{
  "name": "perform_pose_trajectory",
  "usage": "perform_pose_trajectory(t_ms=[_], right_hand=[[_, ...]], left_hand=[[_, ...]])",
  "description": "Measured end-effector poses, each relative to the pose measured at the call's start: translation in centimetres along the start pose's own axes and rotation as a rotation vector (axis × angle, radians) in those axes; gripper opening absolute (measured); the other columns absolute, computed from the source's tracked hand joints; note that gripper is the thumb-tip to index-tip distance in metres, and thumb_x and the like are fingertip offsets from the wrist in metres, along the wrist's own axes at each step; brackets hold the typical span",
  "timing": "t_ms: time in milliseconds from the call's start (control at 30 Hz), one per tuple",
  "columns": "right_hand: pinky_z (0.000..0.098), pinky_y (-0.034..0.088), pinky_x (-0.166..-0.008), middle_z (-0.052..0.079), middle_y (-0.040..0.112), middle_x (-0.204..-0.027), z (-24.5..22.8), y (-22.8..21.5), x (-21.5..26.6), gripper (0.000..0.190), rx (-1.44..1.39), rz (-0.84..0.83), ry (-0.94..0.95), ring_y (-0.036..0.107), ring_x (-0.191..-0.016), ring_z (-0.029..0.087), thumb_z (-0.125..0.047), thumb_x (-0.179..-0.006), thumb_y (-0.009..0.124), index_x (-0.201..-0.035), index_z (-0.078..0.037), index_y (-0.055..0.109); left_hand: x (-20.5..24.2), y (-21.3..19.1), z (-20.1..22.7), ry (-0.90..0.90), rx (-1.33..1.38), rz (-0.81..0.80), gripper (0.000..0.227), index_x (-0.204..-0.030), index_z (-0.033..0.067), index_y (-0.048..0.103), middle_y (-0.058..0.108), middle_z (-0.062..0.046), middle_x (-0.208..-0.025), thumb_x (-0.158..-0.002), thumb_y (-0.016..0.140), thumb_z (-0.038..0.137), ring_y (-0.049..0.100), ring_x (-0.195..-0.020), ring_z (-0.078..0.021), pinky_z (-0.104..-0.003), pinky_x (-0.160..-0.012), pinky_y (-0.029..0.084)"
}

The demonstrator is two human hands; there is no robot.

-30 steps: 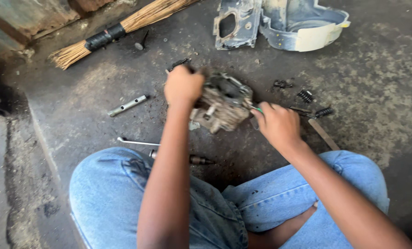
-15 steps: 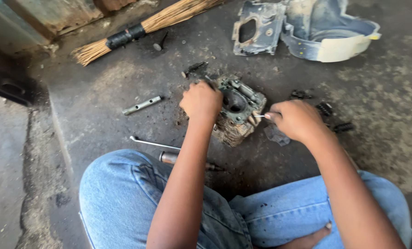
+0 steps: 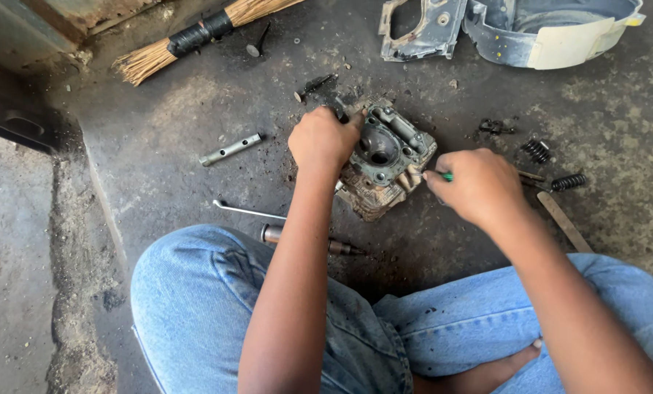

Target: The person sits on the floor and cleans a metal engine cylinder head using a rag. They then use a green-handled screwdriver to scrape and clean the internal surfaces of the cylinder head, removing grime and debris.

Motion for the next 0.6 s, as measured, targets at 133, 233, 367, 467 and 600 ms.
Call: perform_pose_trajectory(t_ms=[133,233,367,467,600], right_hand=[[0.049,0.056,-0.072,0.017,0.071,-0.071,-1.1,0.8,0.7,0.032,-0.027,0.014,-0.057,0.071,-0.07,0.036,-0.04,-0.09,0.072,-0.091,-0.009,0.08],[0.0481,0.056,-0.068,0.017,0.07,-0.068,-0.3,0.6,0.1,0.03,-0.116,-0.011,-0.061,0.071,-0.063,0.035,-0.037,-0.088,0.072,-0.094,-0.008,0.079],[0.0467,0.056,-0.06,0.016,0.07,-0.064,-0.2,1.7,0.6,0.028,-0.03,-0.02,-0.001,0.071,-0.057,0.033,-0.034,-0.096,0.067,-0.095,-0.007,0.077],[0.0457,0.053,-0.057,0.017,0.067,-0.062,-1.0,1.2,1.9,0.028,-0.101,0.094,-0.079,0.066,-0.056,0.032,-0.031,-0.093,0.071,-0.09,-0.004,0.077],[0.0445,0.05,-0.054,0.017,0.065,-0.056,0.9,0.7,1.2,0.027,-0.251,0.068,0.007,0.062,-0.046,0.028,-0.032,-0.09,0.072,-0.092,-0.006,0.078]], left_hand=[[0.2,-0.5,-0.4,-0.003,0.011,0.069,0.069,-0.1,0.0028,0.074,0.075,-0.019,-0.103,-0.08,0.071,0.069,0.074,-0.097,-0.035,-0.044,-0.084,0.059],[0.1,0.1,-0.9,-0.058,0.023,0.011,0.069,-0.1,0.0034,0.073,0.074,-0.018,-0.104,-0.079,0.071,0.07,0.074,-0.096,-0.0342,-0.044,-0.083,0.059],[0.2,-0.3,-0.2,-0.016,0.034,0.089,0.065,-0.098,0.0038,0.075,0.075,-0.019,-0.105,-0.078,0.074,0.066,0.073,-0.097,-0.037,-0.045,-0.083,0.058],[-0.2,-0.4,-0.1,-0.032,0.032,0.065,0.067,-0.098,0.0027,0.074,0.074,-0.02,-0.103,-0.078,0.074,0.067,0.073,-0.096,-0.0381,-0.046,-0.082,0.058],[0.3,-0.5,-0.3,-0.038,0.032,0.064,0.07,-0.097,0.0009,0.074,0.074,-0.021,-0.1,-0.078,0.075,0.068,0.073,-0.094,-0.0382,-0.046,-0.082,0.058]])
Point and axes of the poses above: each hand's wrist, its own x-axis away from the middle knuckle, its own y-axis out of the palm, z = x × y, the point moved 10 cm from there along -x, towards the middle knuckle
